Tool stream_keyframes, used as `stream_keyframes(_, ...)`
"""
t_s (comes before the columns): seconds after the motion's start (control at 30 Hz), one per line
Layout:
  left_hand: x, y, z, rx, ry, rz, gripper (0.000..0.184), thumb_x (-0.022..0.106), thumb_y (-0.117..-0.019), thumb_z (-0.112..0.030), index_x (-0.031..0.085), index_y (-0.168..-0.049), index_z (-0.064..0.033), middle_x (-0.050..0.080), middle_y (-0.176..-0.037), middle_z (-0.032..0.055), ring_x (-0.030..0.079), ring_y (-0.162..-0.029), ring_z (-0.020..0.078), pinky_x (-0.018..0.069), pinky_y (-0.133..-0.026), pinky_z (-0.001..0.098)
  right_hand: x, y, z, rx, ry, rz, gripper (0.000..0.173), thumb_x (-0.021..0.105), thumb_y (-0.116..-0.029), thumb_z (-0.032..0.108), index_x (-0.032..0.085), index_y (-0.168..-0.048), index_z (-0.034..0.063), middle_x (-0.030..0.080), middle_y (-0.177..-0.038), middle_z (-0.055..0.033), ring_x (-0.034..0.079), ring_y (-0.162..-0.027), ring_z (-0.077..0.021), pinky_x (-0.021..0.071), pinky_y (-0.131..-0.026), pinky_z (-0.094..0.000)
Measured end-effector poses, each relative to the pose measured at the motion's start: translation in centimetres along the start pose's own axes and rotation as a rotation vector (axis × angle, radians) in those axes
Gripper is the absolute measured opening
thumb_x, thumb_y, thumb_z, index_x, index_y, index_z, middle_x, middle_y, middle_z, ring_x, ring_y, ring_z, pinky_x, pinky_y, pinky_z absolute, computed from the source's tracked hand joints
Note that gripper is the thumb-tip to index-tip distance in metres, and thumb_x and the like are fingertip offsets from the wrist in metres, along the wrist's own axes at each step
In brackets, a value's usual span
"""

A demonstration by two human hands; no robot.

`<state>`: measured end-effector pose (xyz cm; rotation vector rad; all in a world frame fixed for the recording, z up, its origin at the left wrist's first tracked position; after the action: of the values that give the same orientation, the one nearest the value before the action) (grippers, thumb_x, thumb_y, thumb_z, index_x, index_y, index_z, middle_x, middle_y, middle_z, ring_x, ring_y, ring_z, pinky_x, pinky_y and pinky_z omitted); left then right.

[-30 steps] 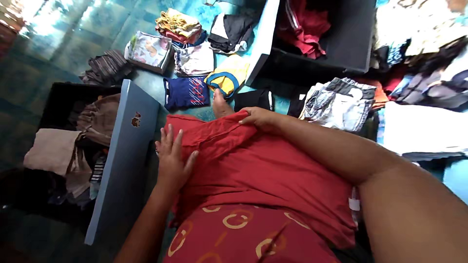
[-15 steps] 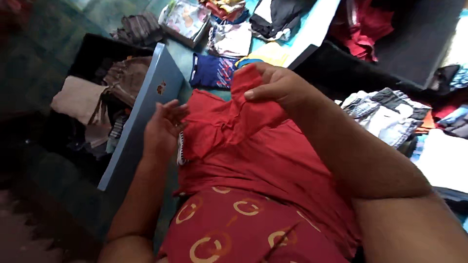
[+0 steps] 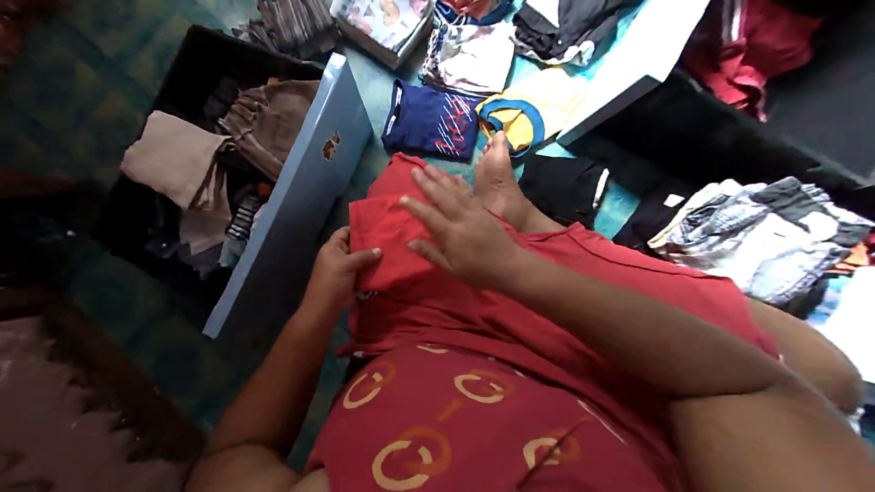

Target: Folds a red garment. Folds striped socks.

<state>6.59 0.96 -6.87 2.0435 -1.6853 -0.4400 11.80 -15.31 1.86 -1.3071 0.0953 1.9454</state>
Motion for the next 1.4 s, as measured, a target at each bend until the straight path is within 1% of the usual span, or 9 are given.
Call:
stream_keyframes(0.17, -0.9, -0.1, 0.4, 0.028, -0.116, -0.029, 0.047, 0.068, -0.0921, 0.000, 0.048, -0.135, -0.0022, 0.071, -0.106, 0.0112, 0.071, -0.088, 0.0163, 0.0604, -0.078, 0.0358, 3.4, 0.7, -0.1, -0.088, -0.001, 0.030, 0.053, 0.045, -0.1060, 0.045, 0.060, -0.142, 0.0087, 0.045, -0.158, -0.0196, 0.038, -0.149, -0.0376, 0.0277, -0.119, -0.0618)
stream_keyframes(0.33, -1.6, -2.0, -1.9, 0.133, -0.228, -0.050, 0.064, 0.072, -0.0877, -0.003, 0.043, -0.144, -0.0029, 0.068, -0.110, 0.0133, 0.069, -0.089, 0.0182, 0.0601, -0.073, 0.0365, 0.4, 0.3, -2.8, 0.046, -0.103, -0.074, 0.039, 0.049, -0.1053, 0.024, 0.064, -0.131, -0.0015, 0.057, -0.143, -0.0246, 0.048, -0.140, -0.0424, 0.0348, -0.118, -0.0579)
stream_keyframes(0.5, -0.8, -2.5, -1.7, 0.145, -0.111, -0.035, 0.071, 0.072, -0.0789, 0.009, 0.042, -0.142, -0.0035, 0.066, -0.118, 0.0154, 0.070, -0.094, 0.0201, 0.0613, -0.078, 0.0372, 1.1, -2.6, -7.5, 0.387, -0.230, 0.311, 0.043, 0.065, -0.1004, 0.027, 0.062, -0.133, -0.0007, 0.069, -0.123, -0.0217, 0.066, -0.116, -0.0370, 0.0495, -0.102, -0.0571)
stream_keyframes(0.63, -1.6, -2.3, -0.5, 0.073, -0.181, -0.133, 0.053, 0.068, -0.0965, -0.017, 0.047, -0.144, -0.0050, 0.064, -0.126, 0.0132, 0.067, -0.106, 0.0196, 0.0579, -0.090, 0.0415, 3.0, -4.8, -6.9, 0.419, -0.209, 0.512, 0.039, 0.071, -0.0964, 0.028, 0.067, -0.128, 0.0057, 0.071, -0.112, -0.0190, 0.067, -0.108, -0.0383, 0.0488, -0.096, -0.0639)
stream_keyframes(0.77, -0.5, -2.4, -1.5, 0.070, -0.381, -0.260, 0.043, 0.055, -0.1067, -0.032, 0.054, -0.137, -0.0014, 0.067, -0.116, 0.0150, 0.068, -0.099, 0.0172, 0.0565, -0.089, 0.0394, 3.8, -6.1, -5.5, 0.397, -0.174, 0.641, 0.042, 0.075, -0.0934, 0.033, 0.069, -0.122, 0.0020, 0.070, -0.114, -0.0216, 0.065, -0.112, -0.0415, 0.0494, -0.093, -0.0682)
stream_keyframes(0.93, 0.5, -1.5, -3.5, 0.358, -0.422, -0.332, 0.041, 0.059, -0.1032, -0.016, 0.051, -0.134, 0.0100, 0.064, -0.119, 0.0183, 0.065, -0.104, 0.0115, 0.0535, -0.094, 0.0292, 3.6, -6.5, -3.6, 0.323, -0.170, 0.682, 0.024, 0.068, -0.0990, 0.017, 0.071, -0.114, -0.0011, 0.069, -0.116, -0.0204, 0.065, -0.112, -0.0375, 0.0500, -0.094, -0.0615)
stream_keyframes(1.17, 0.8, 1.9, -5.8, 0.520, -0.279, -0.311, 0.024, 0.061, -0.0959, -0.002, 0.055, -0.117, 0.0075, 0.068, -0.098, -0.0035, 0.068, -0.089, -0.0019, 0.0591, -0.081, 0.0201, 1.9, -6.5, -2.6, 0.138, -0.589, 0.547, 0.022, 0.062, -0.1032, 0.013, 0.070, -0.109, -0.0072, 0.069, -0.102, -0.0198, 0.062, -0.097, -0.0267, 0.0480, -0.087, -0.0445)
stream_keyframes(1.3, 0.8, 3.2, -6.4, 0.470, -0.332, -0.366, 0.016, 0.059, -0.0994, -0.005, 0.059, -0.113, 0.0035, 0.068, -0.088, -0.0083, 0.067, -0.079, -0.0055, 0.0587, -0.075, 0.0161, 1.2, -6.5, -3.2, 0.141, -0.495, 0.514, 0.028, 0.062, -0.1036, 0.019, 0.070, -0.108, -0.0066, 0.069, -0.102, -0.0206, 0.063, -0.100, -0.0301, 0.0475, -0.089, -0.0476)
stream_keyframes(1.4, 0.1, 0.9, -4.2, 0.289, -0.459, -0.394, 0.022, 0.058, -0.1041, -0.017, 0.063, -0.113, 0.0030, 0.068, -0.087, -0.0018, 0.066, -0.076, -0.0020, 0.0570, -0.073, 0.0200, 2.1, -5.3, -5.7, 0.232, -0.256, 0.523, 0.033, 0.063, -0.1033, 0.027, 0.069, -0.117, -0.0028, 0.070, -0.112, -0.0196, 0.065, -0.112, -0.0346, 0.0490, -0.097, -0.0553)
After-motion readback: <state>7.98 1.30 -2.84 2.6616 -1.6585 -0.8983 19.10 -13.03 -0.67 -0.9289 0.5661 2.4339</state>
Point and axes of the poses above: each hand's wrist, its own y-axis away from the middle knuckle, its own x-axis out of the palm, z = x × y, the point moved 10 cm from there along -y, towards the middle knuckle
